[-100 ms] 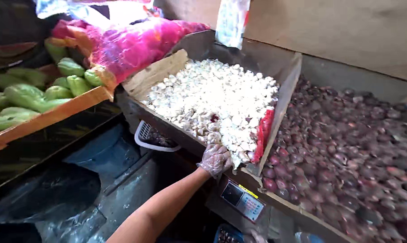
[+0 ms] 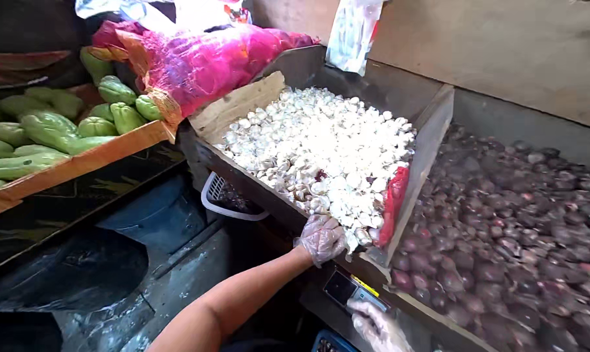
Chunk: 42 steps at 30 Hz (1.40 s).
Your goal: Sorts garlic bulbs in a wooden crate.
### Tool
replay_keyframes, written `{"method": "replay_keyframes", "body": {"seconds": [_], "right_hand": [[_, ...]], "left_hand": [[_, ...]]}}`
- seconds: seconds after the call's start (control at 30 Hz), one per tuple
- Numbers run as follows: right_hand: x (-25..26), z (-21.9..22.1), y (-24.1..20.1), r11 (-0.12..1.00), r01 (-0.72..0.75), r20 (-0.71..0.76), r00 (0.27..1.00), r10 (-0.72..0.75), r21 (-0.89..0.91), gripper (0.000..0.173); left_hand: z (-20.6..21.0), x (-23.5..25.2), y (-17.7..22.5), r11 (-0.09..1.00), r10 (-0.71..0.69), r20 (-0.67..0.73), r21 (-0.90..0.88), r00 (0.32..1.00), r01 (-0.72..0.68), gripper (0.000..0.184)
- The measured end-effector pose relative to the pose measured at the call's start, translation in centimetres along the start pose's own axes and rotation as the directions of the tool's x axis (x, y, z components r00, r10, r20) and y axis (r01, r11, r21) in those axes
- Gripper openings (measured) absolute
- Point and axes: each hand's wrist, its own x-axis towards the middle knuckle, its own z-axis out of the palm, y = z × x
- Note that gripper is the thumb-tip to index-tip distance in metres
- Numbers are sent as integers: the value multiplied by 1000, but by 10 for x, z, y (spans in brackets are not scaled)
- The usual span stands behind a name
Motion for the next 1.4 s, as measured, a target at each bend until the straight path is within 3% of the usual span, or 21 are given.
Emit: {"method": "replay_keyframes", "body": {"seconds": [0.07,0.13,0.23,0.33,0.43,0.5,0.6,0.67,0.77,0.87,0.97,1.03,1.1,1.13,1.2,1.27,1.4], "right_hand": [[18,-3,-40,969,245,-232,941,-247,-41,29],[44,-1,-57,907,388,-431,798,-420,-165,26],[80,4,-70,864,398,-570,650,-503,-309,26],[121,8,-83,835,336,-583,601,-546,-436,27],[166,13,-99,778,264,-503,637,-584,-569,32],[198,12,-120,747,257,-417,698,-582,-612,30],[239,1,-150,779,222,-360,790,-497,-587,31],[265,-12,-161,780,177,-344,824,-451,-600,34],[305,-29,-172,765,134,-256,894,-367,-630,36],[340,-42,-186,764,0,-66,996,-56,-645,49],[355,-53,-187,741,-11,-13,1000,3,-671,47],[356,-65,-193,734,15,46,999,22,-679,43],[363,-79,-203,735,44,91,996,24,-676,42],[370,-85,-213,729,55,92,996,11,-682,43],[396,-84,-230,700,143,90,990,-113,-700,42],[435,-66,-251,643,301,151,949,-278,-705,37],[518,1,-294,510,545,331,828,-453,-665,34]], "left_hand": [[-13,1,3,997,-9,137,-77,991,19,33],[-24,2,-4,988,80,158,-141,984,-58,31],[-53,9,-30,957,208,90,-227,974,-183,29],[-105,32,-85,968,158,156,-221,975,-121,36],[-144,56,-167,989,57,382,-145,922,-1,61],[-160,76,-212,994,-77,501,-28,862,105,77],[-171,105,-254,921,-375,625,164,684,354,96],[-160,115,-270,878,-445,656,185,609,442,98],[-144,125,-262,875,-433,714,186,550,446,91],[-139,131,-258,881,-421,734,193,532,431,92],[-142,123,-262,898,-370,683,89,630,431,90],[-156,114,-261,890,-391,565,30,727,456,82],[-173,105,-268,845,-501,380,24,777,534,70],[-181,98,-277,798,-582,288,26,760,602,68],[-194,88,-301,660,-744,174,39,645,750,73],[-200,81,-318,536,-840,131,56,526,842,81],[-190,90,-332,461,-884,163,143,439,876,87]]}}
